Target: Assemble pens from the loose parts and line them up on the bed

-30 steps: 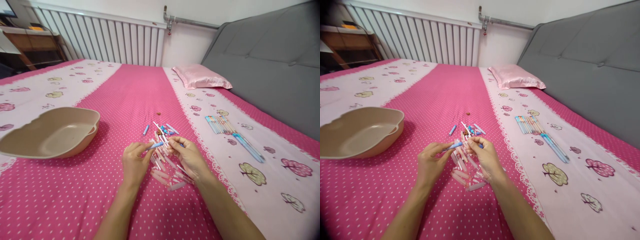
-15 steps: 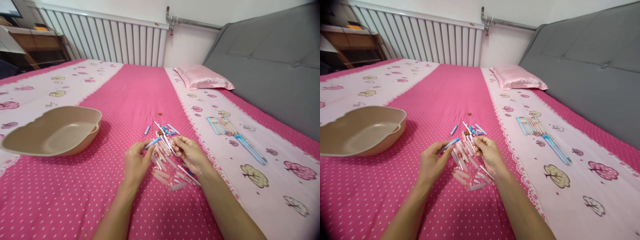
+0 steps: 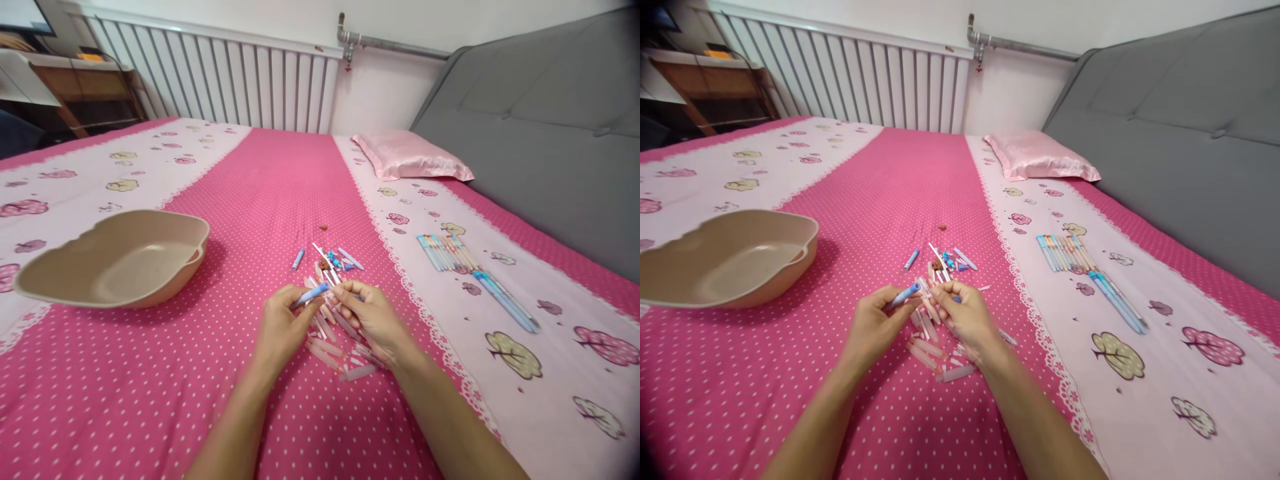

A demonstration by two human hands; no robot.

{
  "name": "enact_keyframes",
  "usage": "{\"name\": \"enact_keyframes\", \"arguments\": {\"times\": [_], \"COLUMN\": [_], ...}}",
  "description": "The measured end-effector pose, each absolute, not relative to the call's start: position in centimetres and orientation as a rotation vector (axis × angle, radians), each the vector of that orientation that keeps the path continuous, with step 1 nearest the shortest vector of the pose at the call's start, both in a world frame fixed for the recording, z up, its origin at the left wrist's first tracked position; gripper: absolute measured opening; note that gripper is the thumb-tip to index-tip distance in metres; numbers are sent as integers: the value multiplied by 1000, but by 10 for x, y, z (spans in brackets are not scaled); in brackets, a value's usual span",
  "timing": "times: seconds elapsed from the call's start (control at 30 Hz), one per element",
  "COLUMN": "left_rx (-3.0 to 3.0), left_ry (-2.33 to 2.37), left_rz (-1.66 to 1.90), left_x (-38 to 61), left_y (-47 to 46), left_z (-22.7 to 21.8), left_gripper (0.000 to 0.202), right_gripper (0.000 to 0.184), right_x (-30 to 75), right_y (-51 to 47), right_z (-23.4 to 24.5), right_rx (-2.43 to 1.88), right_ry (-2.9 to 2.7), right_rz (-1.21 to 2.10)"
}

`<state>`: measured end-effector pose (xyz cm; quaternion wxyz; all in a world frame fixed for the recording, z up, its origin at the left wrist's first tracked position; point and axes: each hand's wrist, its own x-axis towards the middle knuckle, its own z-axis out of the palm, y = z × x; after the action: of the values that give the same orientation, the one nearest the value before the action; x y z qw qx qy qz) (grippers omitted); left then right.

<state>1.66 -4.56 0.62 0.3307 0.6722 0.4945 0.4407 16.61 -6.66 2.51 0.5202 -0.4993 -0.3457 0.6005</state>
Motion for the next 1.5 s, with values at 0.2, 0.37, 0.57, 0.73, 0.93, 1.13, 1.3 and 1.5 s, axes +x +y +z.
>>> {"name": "enact_keyframes", "arguments": {"times": [0.2,0.37,0.57,0.73,0.93,1.13,1.3,1.5], "left_rx": [1620,1597,1611,1621,1719,2021,2027,1986], "left_ry": [1322,1295,1214,1089,1071,1130,1145,1201], "left_rz": [1162,1142,1125,1113,1145,1110,1089,1073], "left_x": [14,14,18,19,16,14,14,12], "left_y": [-44,-45,-48,-49,-48,-46,-46,-46], "left_z": [9,11,13,13,13,12,11,11], "left_gripper": [20,22,31,26,20,18,18,21], "right_gripper": [33,21,23,11,12,10,13,20], "right_x": [179,195,179,169,176,175,174,176], "right_y": [-61,-55,-67,-73,-76,-81,-82,-85], "right_z": [19,13,25,31,41,49,50,52], "right_rx": [-1270,-1492,-1290,-1289,-1270,-1281,-1351,-1396], "right_ry": [-869,-1190,-1227,-1185,-1085,-1170,-1229,-1319], "right_rz": [1254,998,1155,1171,1043,902,821,753]}}
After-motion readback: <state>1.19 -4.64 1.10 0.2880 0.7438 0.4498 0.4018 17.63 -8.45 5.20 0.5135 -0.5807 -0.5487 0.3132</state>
